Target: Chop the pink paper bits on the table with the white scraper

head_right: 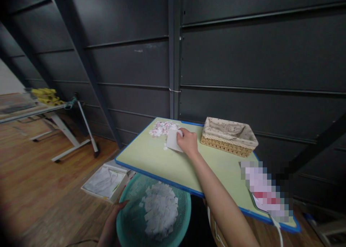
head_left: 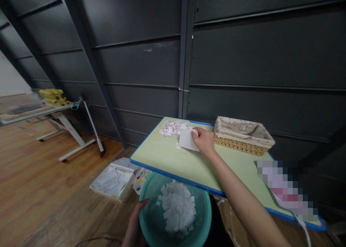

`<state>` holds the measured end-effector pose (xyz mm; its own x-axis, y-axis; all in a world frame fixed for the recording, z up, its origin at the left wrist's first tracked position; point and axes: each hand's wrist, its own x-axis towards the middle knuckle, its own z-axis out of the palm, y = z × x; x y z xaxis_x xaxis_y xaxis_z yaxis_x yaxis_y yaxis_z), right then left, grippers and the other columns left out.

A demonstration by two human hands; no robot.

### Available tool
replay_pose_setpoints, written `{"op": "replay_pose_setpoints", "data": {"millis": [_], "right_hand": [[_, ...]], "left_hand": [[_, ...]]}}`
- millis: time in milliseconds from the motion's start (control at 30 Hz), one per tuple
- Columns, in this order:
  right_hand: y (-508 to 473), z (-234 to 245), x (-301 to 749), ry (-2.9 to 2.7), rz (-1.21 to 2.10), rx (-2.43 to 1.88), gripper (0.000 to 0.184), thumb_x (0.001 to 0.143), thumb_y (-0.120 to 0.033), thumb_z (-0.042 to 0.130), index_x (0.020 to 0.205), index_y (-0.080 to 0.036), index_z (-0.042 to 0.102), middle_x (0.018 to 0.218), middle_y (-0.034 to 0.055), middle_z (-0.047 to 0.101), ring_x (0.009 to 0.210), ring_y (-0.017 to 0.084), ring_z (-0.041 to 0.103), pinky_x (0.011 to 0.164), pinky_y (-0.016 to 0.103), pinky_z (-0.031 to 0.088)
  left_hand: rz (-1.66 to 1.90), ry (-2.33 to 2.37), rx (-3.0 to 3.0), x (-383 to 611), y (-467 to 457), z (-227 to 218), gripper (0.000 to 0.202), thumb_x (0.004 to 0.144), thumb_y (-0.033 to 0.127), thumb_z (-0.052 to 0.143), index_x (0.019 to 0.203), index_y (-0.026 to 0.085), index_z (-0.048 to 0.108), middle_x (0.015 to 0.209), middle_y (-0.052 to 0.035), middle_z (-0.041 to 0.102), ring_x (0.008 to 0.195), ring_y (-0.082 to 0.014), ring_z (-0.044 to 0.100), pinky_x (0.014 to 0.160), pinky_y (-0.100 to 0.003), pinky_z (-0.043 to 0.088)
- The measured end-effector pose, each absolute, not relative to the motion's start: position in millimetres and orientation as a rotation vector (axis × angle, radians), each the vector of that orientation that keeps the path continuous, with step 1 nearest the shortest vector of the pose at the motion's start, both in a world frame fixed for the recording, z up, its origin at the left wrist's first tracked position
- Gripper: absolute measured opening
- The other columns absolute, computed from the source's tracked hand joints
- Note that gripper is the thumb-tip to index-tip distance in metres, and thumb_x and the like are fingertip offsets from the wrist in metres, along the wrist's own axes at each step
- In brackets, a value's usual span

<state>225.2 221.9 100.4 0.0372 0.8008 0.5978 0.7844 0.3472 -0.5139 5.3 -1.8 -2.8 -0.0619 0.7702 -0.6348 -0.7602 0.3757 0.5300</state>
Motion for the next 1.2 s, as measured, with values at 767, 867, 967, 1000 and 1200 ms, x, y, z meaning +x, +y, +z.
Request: {"op": "replay_pose_setpoints", "data": {"millis": [767,867,967,1000,1200], "right_hand": [[235.3,105.7,241.4,-1.616,0.523,-1.281,0.029,0.063,-0.032,0.062,0.079,-0.013,0.076,0.076,0.0088,0.073,0.067,0.021,0.063,0.060,0.027,0.044],[232.1,105.1,238.9,-1.688,0.638,-1.255,0.026,0.062,-0.031,0.063,0.076,-0.013,0.075,0.069,0.0069,0.071,0.062,0.018,0.060,0.052,0.025,0.039],[228.8,104.6,237.3,-1.649,0.857,-1.173,0.029,0.061,-0.031,0.064,0.079,-0.010,0.074,0.067,0.0065,0.069,0.056,0.016,0.058,0.047,0.023,0.036],[228.2,104.7,237.1,-1.620,0.916,-1.153,0.030,0.061,-0.031,0.064,0.080,-0.010,0.073,0.067,0.0066,0.069,0.056,0.016,0.058,0.046,0.023,0.036],[226.9,106.4,235.5,-1.641,0.965,-1.148,0.025,0.057,-0.028,0.067,0.074,-0.010,0.073,0.064,0.0052,0.068,0.053,0.014,0.056,0.044,0.022,0.035]], "left_hand": [[1.333,1.125,0.065,6.0,1.9,5.0,0.022,0.071,0.025,0.070,0.088,0.011,0.070,0.073,-0.0076,0.078,0.088,-0.0293,0.072,0.087,-0.043,0.052],[1.348,1.122,0.085,4.5,0.6,0.3,0.020,0.071,0.026,0.070,0.087,0.013,0.069,0.073,-0.0062,0.078,0.087,-0.0281,0.072,0.086,-0.042,0.053],[1.355,1.116,0.086,4.4,-0.5,-0.4,0.020,0.072,0.026,0.069,0.087,0.013,0.069,0.075,-0.0065,0.078,0.084,-0.0277,0.072,0.085,-0.042,0.054],[1.355,1.121,0.086,4.7,-0.6,0.5,0.019,0.072,0.027,0.069,0.085,0.013,0.069,0.073,-0.0065,0.078,0.083,-0.0279,0.072,0.084,-0.043,0.054],[1.386,1.148,0.101,6.7,1.5,6.5,0.013,0.071,0.025,0.069,0.080,0.015,0.069,0.066,-0.0038,0.077,0.076,-0.0266,0.073,0.082,-0.042,0.055]]}}
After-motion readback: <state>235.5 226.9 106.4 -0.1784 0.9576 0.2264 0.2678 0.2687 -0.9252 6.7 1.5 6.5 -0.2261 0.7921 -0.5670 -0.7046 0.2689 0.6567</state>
